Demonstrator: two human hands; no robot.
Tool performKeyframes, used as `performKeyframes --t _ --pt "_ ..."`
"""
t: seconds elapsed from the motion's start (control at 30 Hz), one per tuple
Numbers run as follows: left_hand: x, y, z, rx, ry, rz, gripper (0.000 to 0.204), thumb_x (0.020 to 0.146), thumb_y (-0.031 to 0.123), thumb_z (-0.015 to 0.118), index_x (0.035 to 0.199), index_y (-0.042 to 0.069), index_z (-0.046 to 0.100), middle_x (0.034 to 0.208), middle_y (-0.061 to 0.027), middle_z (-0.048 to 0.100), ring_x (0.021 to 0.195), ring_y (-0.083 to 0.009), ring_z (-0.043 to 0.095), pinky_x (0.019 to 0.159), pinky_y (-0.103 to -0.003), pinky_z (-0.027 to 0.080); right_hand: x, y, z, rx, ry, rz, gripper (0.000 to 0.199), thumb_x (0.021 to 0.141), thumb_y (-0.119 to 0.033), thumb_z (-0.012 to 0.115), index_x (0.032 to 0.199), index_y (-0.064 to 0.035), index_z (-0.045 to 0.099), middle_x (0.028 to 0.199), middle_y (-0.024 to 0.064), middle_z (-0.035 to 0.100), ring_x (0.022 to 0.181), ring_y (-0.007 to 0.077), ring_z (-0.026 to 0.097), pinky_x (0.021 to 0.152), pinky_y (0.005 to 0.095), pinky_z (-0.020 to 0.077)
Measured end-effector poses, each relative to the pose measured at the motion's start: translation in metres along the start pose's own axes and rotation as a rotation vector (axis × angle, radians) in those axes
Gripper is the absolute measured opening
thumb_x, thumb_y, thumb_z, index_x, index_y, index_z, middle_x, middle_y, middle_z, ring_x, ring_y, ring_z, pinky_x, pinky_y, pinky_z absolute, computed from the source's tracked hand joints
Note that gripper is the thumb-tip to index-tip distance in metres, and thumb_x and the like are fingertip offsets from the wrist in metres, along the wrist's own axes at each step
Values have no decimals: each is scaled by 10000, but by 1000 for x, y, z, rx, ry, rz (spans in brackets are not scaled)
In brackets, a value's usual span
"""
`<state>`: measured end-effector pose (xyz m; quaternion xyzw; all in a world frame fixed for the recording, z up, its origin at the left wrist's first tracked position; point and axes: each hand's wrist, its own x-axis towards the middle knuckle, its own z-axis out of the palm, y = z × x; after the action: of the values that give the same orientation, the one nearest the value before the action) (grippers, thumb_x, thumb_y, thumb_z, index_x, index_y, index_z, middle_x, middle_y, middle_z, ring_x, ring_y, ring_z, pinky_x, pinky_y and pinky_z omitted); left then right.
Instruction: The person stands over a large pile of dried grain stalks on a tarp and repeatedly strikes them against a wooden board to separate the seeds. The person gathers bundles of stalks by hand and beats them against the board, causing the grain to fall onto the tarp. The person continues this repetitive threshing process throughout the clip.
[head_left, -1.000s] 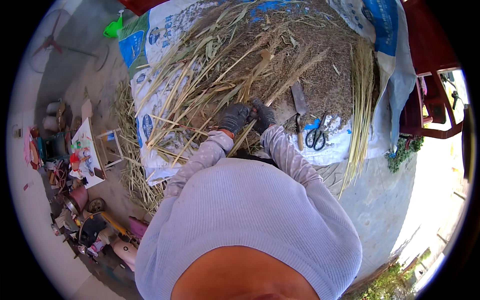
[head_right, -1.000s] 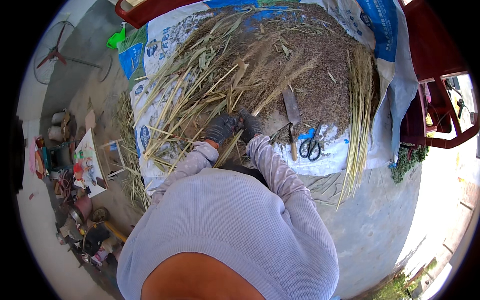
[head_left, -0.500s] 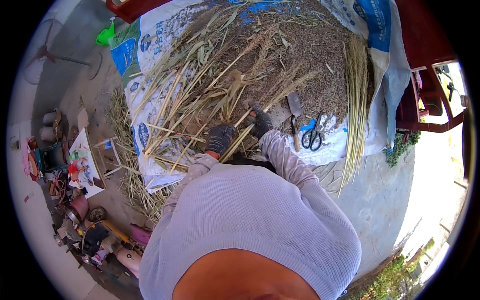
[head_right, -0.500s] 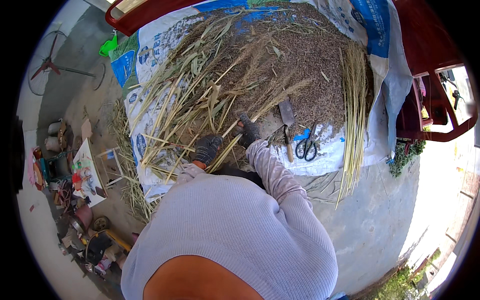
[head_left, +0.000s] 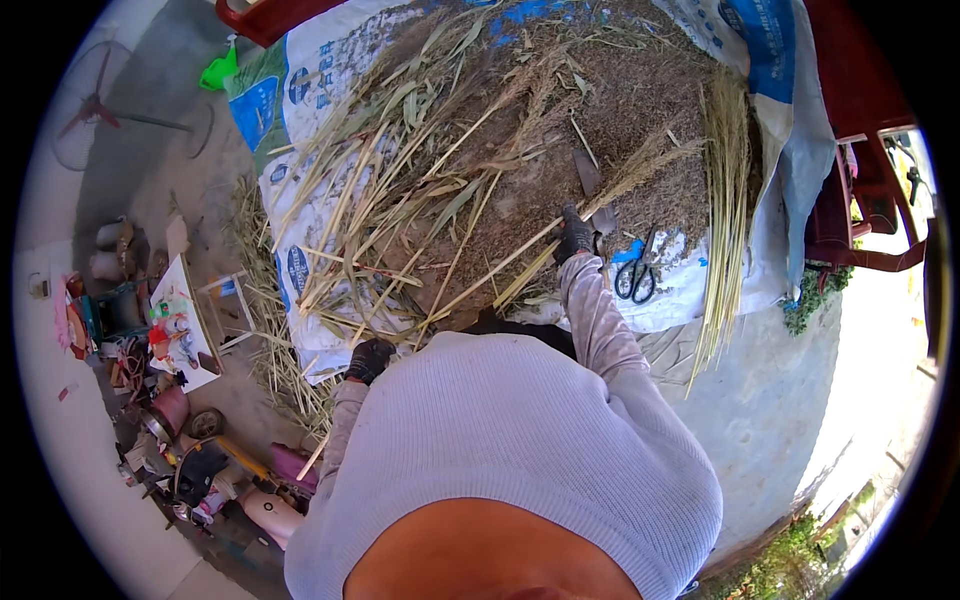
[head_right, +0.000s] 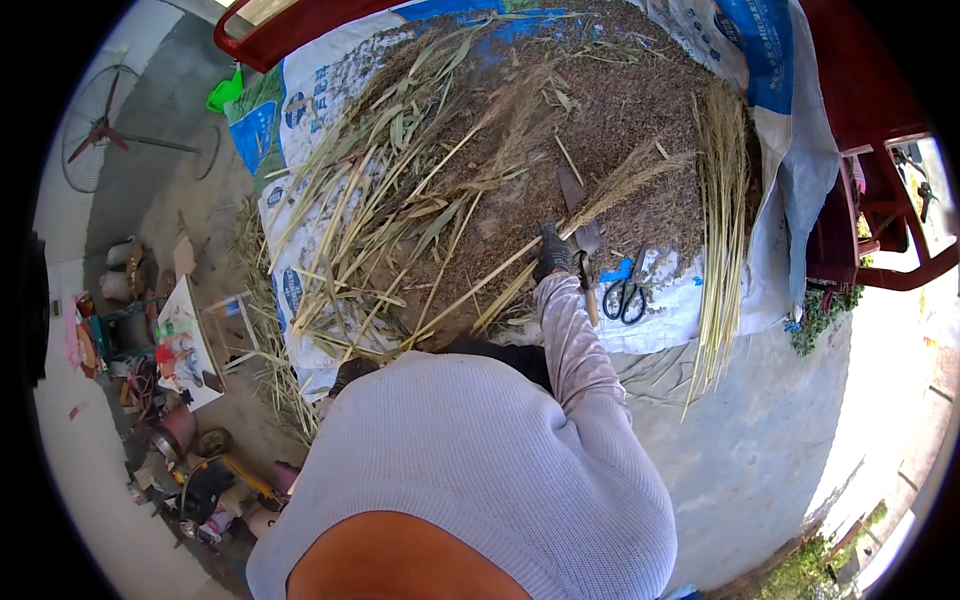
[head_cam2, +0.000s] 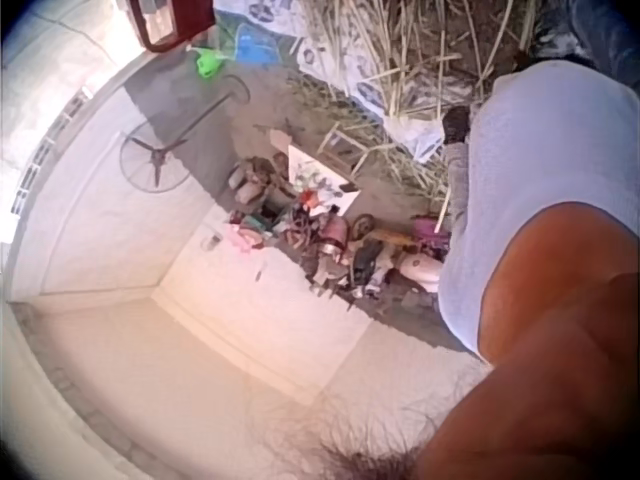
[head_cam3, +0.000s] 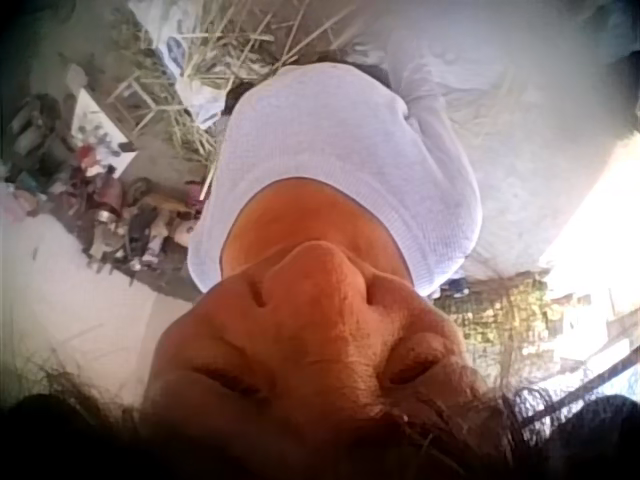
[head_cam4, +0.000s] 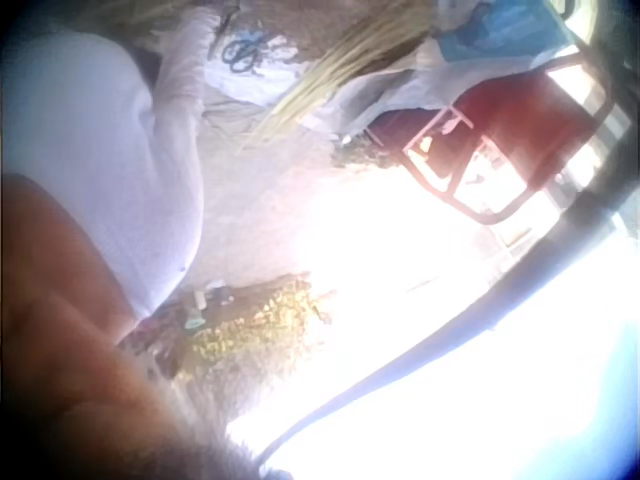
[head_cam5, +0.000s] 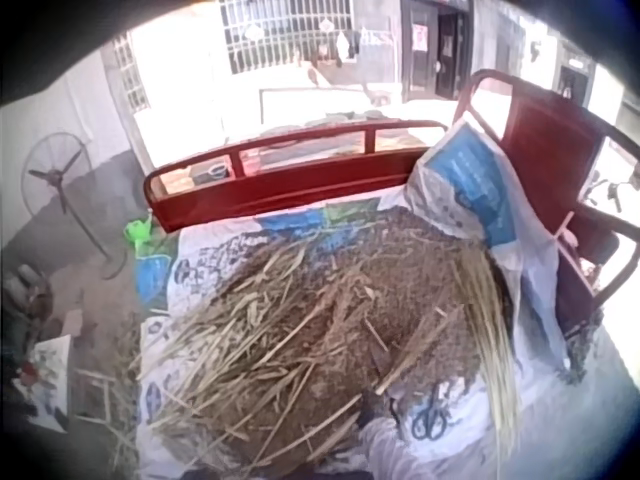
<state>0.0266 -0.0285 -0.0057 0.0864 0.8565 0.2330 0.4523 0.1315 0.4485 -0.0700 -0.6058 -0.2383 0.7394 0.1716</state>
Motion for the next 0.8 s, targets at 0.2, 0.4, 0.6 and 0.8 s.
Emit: performKeyframes --t 0.2,0.4,0.6,0.8 --pt "-35 21 -70 764 309 -560 639 668 391 651 1191 74 468 1087 -185 562 1013 -300 545 847 -401 434 -13 11 5 327 -262 97 316 819 -378 576 748 -81 495 603 41 452 439 185 427 387 313 408" --pt "114 164 12 221 393 375 397 751 304 630 1036 33 574 972 -196 597 902 -331 575 766 -398 447 -19 26 17 284 -291 181 284 845 -387 533 762 -121 477 603 28 432 440 164 394 397 328 376" --pt "183 232 92 455 178 206 456 738 313 649 1029 -24 554 936 -205 602 873 -338 579 748 -393 443 -53 1 23 221 -210 253 284 740 -250 686 852 -85 484 872 80 434 444 168 374 398 310 344" --pt "113 217 94 25 242 409 348 808 272 577 988 -25 588 886 -195 624 834 -293 596 744 -371 444 -31 13 22 316 -403 295 219 790 -227 634 741 -104 460 596 19 423 421 148 390 386 298 354"
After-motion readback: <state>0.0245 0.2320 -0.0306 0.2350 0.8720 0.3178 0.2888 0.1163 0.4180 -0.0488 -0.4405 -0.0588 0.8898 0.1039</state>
